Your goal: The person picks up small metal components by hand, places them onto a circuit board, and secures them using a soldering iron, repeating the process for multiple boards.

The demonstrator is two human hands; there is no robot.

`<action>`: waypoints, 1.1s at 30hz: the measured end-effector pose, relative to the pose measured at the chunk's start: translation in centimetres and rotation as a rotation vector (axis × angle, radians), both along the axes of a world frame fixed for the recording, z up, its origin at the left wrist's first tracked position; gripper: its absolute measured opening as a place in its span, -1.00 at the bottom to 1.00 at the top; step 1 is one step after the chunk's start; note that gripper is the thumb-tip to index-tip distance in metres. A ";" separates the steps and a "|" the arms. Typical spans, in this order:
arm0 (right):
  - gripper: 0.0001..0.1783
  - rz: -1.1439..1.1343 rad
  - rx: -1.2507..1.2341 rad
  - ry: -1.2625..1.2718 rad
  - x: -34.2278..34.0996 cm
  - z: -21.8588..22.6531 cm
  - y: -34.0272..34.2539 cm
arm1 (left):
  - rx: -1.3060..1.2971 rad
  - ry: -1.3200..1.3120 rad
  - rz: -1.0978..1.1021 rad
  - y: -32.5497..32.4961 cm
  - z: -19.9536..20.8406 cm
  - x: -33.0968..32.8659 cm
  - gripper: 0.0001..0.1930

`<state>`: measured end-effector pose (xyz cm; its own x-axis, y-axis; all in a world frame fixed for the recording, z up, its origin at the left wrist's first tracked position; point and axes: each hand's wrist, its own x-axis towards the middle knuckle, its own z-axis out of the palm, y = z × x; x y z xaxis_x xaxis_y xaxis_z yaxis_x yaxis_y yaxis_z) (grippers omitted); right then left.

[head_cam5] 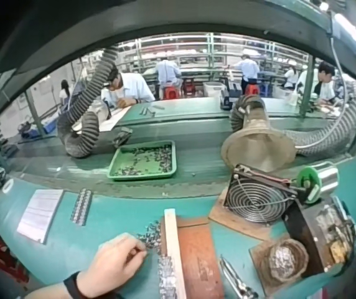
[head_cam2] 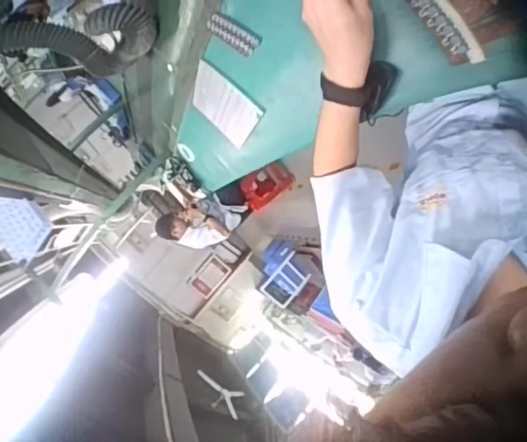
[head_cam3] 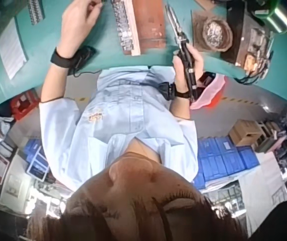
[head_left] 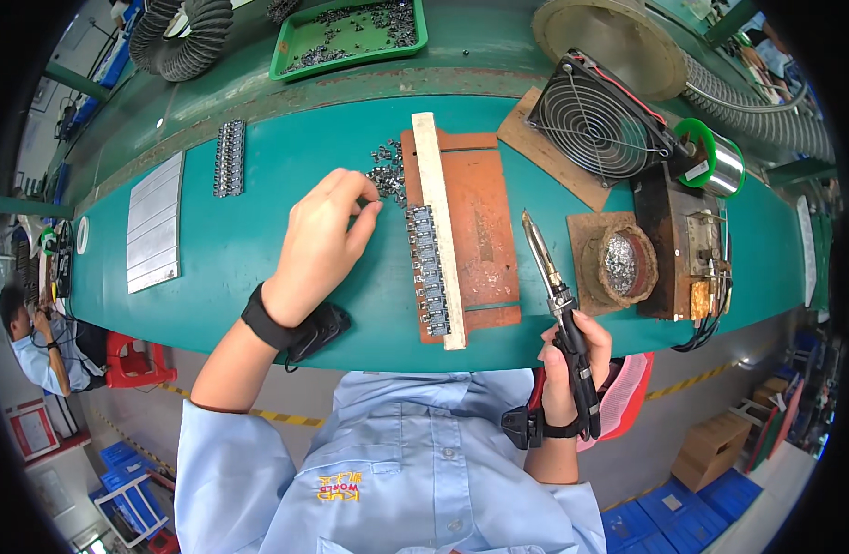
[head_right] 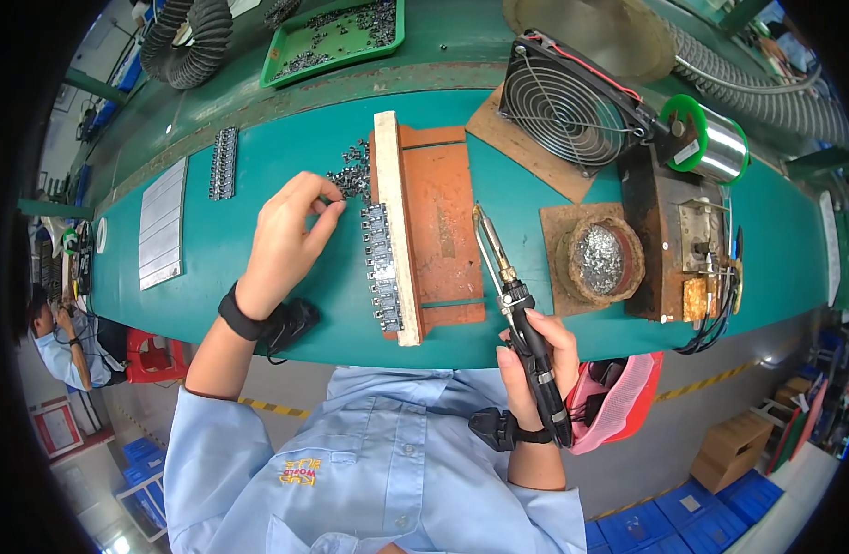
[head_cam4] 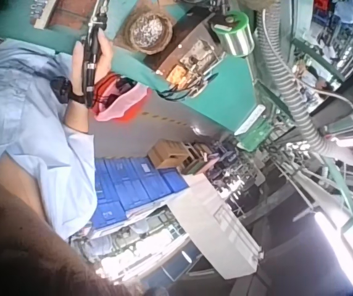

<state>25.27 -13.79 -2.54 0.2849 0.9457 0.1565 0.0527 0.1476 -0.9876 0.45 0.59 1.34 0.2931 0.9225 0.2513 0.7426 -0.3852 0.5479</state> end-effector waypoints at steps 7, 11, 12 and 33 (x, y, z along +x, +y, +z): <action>-0.52 0.002 0.002 -0.008 -0.1 0.1 -0.1 | -0.472 -0.659 0.016 -3.8 2.1 -1.0 -0.93; -0.52 -0.024 -0.028 -0.007 -0.2 0.3 -0.3 | -0.854 -1.072 -0.005 -7.0 1.7 -1.4 -0.91; -0.52 -0.012 -0.035 -0.007 -0.2 0.4 -0.4 | -0.936 -1.172 0.000 -7.7 1.4 -1.5 -0.88; -0.50 -0.020 0.012 -0.099 -0.5 0.4 0.3 | -1.105 -1.146 0.078 -9.0 -0.8 1.2 -0.83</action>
